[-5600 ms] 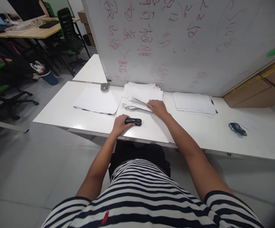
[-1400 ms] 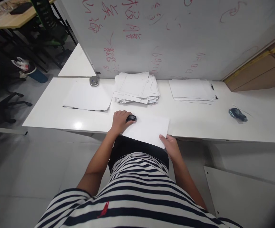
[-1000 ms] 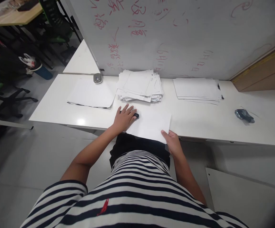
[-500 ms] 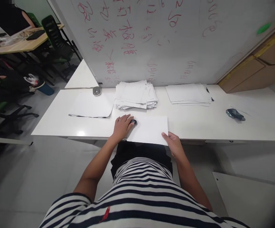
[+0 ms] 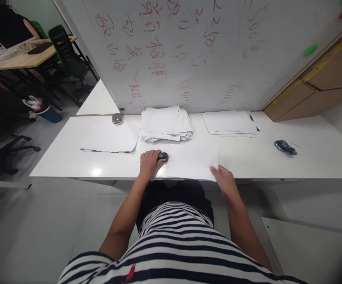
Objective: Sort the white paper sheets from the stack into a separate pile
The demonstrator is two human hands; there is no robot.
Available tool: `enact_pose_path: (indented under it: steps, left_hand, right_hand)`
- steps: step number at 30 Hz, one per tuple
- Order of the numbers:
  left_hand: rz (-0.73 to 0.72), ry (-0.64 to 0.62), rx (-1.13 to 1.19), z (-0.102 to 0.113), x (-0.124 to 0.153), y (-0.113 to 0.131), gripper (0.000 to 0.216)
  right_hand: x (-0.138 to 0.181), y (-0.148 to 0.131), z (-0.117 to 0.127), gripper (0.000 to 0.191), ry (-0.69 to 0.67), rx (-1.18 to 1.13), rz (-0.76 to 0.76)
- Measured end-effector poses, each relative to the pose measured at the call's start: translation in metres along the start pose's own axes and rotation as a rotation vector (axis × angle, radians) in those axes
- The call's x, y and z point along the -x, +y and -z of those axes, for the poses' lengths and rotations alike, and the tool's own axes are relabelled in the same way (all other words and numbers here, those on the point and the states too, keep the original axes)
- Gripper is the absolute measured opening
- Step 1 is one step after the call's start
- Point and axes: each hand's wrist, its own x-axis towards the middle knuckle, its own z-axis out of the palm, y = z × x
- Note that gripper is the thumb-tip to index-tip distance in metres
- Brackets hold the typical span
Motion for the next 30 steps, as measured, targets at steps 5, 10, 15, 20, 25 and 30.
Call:
enact_pose_path:
  steps: [5,10,15,20,25,30]
  left_hand:
    - [-0.025,0.024,-0.081,-0.009,0.001,-0.001,0.044]
    - [-0.030,0.034,-0.084,-0.010,0.001,-0.001,0.044]
    - [-0.046,0.042,-0.072,-0.009,0.002,-0.002,0.044]
    - [-0.056,0.042,-0.046,-0.009,0.002,-0.003,0.042]
    - [-0.026,0.032,0.017,-0.010,0.002,-0.002,0.038]
    - [-0.006,0.012,0.056,-0.006,0.002,-0.001,0.032]
  right_hand:
    - [0.002,0.001,0.025,0.036,0.279,-0.130,0.126]
    - [0.002,0.009,0.028,0.038,0.308,-0.096,0.130]
    - [-0.003,0.018,0.027,0.035,0.352,-0.175,0.104]
    - [-0.005,0.024,0.035,0.036,0.379,-0.152,0.114]
    - [-0.068,0.008,0.071,0.031,0.426,-0.030,0.118]
    - [-0.177,-0.039,0.108,0.023,0.326,0.078,0.190]
